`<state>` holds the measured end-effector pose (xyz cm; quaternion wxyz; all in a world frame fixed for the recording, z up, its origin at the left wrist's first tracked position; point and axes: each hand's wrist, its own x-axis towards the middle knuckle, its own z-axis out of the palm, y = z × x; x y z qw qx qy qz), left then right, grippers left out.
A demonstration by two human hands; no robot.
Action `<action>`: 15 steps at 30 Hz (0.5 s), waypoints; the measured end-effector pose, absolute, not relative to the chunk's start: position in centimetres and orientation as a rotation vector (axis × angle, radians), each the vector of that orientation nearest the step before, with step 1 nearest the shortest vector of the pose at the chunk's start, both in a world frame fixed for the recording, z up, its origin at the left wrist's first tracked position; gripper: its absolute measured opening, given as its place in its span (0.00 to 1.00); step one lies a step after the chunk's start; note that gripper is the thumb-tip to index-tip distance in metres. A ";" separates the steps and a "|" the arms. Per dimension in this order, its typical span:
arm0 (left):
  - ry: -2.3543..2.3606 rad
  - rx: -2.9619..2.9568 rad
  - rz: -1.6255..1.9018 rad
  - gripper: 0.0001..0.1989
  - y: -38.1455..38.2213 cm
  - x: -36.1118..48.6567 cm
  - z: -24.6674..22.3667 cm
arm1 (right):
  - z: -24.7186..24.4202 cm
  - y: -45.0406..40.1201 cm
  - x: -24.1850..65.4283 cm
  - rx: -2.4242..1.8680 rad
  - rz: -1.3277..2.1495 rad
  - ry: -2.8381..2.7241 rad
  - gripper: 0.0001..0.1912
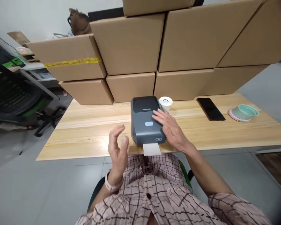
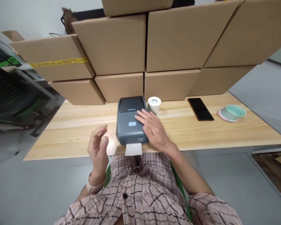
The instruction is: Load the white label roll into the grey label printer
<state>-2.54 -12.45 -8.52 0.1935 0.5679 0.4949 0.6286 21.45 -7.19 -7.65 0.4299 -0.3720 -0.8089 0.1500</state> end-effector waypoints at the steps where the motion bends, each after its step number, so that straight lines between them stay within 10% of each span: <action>1: 1.358 1.587 1.735 0.17 -11.4 -2.3 -8.5 | -8.4 -7.7 21.4 -0.952 0.348 -2.039 0.24; 15: 1.219 1.361 1.456 0.41 -8.1 1.0 -10.2 | -10.0 -8.1 20.6 -1.043 0.197 -1.969 0.24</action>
